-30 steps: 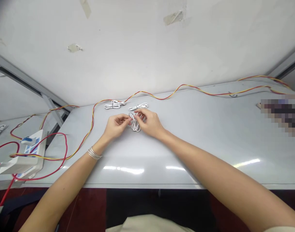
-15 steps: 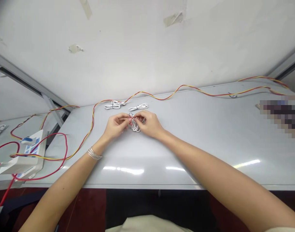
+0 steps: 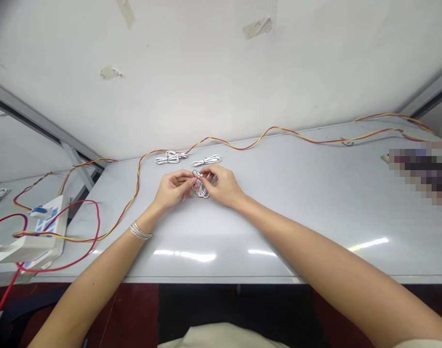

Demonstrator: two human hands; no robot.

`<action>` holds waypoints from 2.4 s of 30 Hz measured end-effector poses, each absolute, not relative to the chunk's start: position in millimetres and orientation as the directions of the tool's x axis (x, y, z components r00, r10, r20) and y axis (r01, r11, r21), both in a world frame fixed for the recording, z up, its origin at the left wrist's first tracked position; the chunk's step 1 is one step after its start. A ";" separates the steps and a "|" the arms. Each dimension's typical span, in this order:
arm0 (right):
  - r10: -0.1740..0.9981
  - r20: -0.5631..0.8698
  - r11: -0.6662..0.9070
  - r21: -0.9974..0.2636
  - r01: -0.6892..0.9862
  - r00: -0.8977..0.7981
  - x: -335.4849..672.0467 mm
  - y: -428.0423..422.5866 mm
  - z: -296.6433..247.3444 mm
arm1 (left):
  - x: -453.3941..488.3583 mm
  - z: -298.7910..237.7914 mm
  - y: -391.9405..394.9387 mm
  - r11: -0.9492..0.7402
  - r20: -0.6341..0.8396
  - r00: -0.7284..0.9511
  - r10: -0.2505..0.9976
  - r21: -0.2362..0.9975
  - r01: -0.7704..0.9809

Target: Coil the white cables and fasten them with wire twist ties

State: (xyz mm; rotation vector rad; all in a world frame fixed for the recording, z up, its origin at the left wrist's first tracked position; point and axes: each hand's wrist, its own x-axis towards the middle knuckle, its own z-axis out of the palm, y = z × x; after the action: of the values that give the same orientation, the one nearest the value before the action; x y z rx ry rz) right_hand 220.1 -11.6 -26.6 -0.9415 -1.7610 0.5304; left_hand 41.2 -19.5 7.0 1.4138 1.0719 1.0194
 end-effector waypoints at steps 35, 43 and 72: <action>0.782 0.575 0.623 -0.714 0.319 -0.240 218.9 -15.5 -23.6 | 40.5 8.9 -22.3 -0.130 0.102 0.162 0.982 0.976 0.174; 0.782 0.561 0.623 -0.718 0.311 -0.270 219.1 -15.7 -25.0 | 40.7 6.0 -20.4 -0.115 0.092 0.140 0.986 0.980 0.164; 0.801 0.533 0.599 -0.708 0.375 -0.272 215.4 -19.7 -22.9 | 40.6 4.7 -20.5 -0.099 0.076 0.127 0.989 0.977 0.191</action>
State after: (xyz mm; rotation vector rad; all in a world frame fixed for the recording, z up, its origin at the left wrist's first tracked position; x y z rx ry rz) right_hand 215.4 -19.7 -22.9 -0.9453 -1.8767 0.5637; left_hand 40.6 -20.5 4.7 1.4743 1.2188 1.0832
